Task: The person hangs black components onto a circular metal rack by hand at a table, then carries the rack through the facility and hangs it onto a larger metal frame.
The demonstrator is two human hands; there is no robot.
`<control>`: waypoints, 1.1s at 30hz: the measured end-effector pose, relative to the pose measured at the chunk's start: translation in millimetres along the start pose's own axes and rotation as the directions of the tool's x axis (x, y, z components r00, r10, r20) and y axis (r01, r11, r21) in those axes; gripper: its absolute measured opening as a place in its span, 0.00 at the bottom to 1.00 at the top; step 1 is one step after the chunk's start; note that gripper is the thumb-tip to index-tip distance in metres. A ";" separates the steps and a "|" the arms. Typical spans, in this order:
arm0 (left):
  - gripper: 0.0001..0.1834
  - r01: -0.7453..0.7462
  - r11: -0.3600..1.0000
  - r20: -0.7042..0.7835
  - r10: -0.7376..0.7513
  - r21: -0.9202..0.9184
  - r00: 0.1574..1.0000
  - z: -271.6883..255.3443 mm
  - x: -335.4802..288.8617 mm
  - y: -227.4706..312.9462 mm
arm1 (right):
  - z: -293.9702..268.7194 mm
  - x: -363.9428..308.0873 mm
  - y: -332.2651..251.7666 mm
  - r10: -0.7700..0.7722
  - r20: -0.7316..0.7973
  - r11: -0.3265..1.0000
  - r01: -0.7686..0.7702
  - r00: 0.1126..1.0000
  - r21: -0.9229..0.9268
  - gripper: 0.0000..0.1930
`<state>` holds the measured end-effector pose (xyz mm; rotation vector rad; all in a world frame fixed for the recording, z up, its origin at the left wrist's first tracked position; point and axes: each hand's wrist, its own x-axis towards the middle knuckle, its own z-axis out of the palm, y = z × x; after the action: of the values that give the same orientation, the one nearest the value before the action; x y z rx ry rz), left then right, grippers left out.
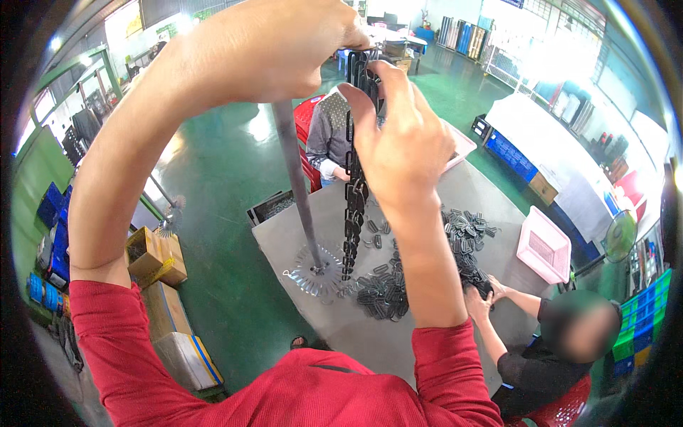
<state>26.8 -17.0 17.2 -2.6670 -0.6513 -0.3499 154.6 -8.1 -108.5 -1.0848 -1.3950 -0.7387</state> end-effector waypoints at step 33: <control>0.24 0.064 0.964 -0.099 -0.039 0.260 0.994 17.7 -16.0 -12.3 | -18.1 -3.9 47.7 0.109 0.229 0.865 -0.206 0.967 0.458 0.11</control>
<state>9.7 -5.9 -0.3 -2.3710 -0.6880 -0.3714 205.1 -7.6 -117.3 -0.8746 -1.5285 -0.1446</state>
